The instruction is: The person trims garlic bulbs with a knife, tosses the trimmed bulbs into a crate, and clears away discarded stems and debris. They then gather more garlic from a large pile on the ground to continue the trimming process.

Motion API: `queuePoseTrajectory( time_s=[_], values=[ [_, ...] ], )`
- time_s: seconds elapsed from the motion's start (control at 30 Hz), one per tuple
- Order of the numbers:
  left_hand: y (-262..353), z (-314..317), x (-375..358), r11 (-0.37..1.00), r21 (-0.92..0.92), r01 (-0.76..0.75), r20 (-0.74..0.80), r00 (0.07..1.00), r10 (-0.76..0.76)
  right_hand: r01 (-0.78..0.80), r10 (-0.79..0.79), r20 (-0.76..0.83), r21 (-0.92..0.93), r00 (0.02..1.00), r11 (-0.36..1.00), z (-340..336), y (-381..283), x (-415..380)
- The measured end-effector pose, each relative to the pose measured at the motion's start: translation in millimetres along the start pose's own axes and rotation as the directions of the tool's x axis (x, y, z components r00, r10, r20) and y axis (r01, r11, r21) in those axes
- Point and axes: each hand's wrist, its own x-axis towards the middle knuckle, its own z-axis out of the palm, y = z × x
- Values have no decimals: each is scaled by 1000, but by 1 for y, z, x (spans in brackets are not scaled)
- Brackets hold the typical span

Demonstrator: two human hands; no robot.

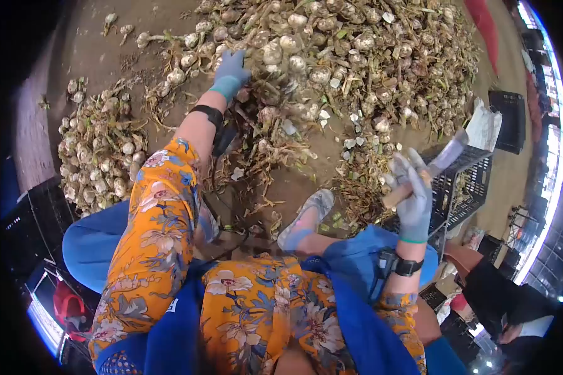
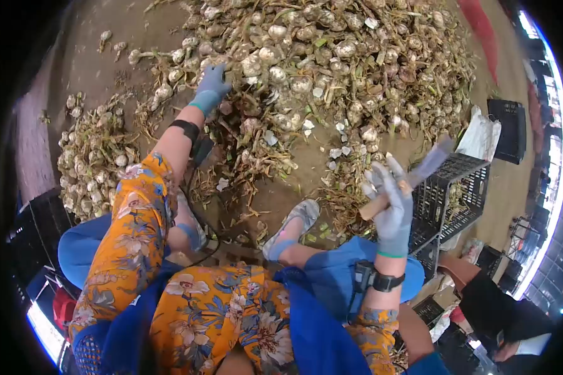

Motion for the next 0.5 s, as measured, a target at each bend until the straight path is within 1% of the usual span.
queuePoseTrajectory(
  time_s=[0.03, 0.07, 0.1, 0.13, 0.17, 0.2, 0.23, 0.27, 0.3, 0.33, 0.37, 0.4, 0.43, 0.47, 0.5],
  values=[
    [1, 0, -2, 997, -42, 64, 11, 998, -63, 1, -1, 4, -9, 1000, 1000, 3, 4, -1],
    [0, -1, -9, 978, -199, -71, -57, 997, 61, -31, 30, 23, 15, 999, 999, 7, 6, -1],
    [-3, -3, -21, 976, -203, -74, -66, 996, 61, -64, 62, 42, 41, 997, 997, 13, 7, -2],
    [-8, -3, -37, 946, -325, 4, -21, 1000, -11, -99, 98, 29, 33, 995, 995, 21, 6, -6],
    [-13, -3, -49, 895, -437, 85, 37, 996, -77, -96, 95, 29, 31, 995, 995, 24, 8, -8],
    [-30, 14, -58, 589, -788, 178, 137, 984, -115, -102, 100, 51, 32, 994, 994, 27, 12, -10],
    [-22, 2, -78, 593, -783, 188, 148, 982, -116, -114, 111, 70, 38, 991, 993, 27, 18, -12],
    [-17, -13, -102, 218, -944, 247, 241, 969, -56, -134, 126, 88, 91, 988, 987, 26, 25, -12],
    [-15, -26, -121, -190, -935, 299, 299, 954, 29, -148, 140, 86, 98, 986, 984, 29, 33, -14],
    [-25, -27, -130, -308, -878, 365, 324, 929, 178, -184, 164, 157, 125, 974, 975, 32, 38, -15],
    [-22, -31, -137, -305, -878, 369, 328, 928, 178, -217, 180, 225, 148, 957, 965, 33, 42, -13],
    [-14, -36, -143, -309, -869, 386, 315, 914, 255, -279, 179, 338, 277, 924, 920, 31, 56, -6],
    [-5, -40, -147, -313, -861, 401, 295, 895, 335, -269, 171, 331, 279, 928, 922, 36, 56, -9],
    [2, -43, -150, -309, -849, 428, 332, 888, 319, -292, 199, 337, 256, 920, 921, 46, 57, -12],
    [13, -48, -154, -305, -851, 428, 327, 886, 330, -317, 228, 343, 233, 911, 919, 55, 57, -15]
  ],
)
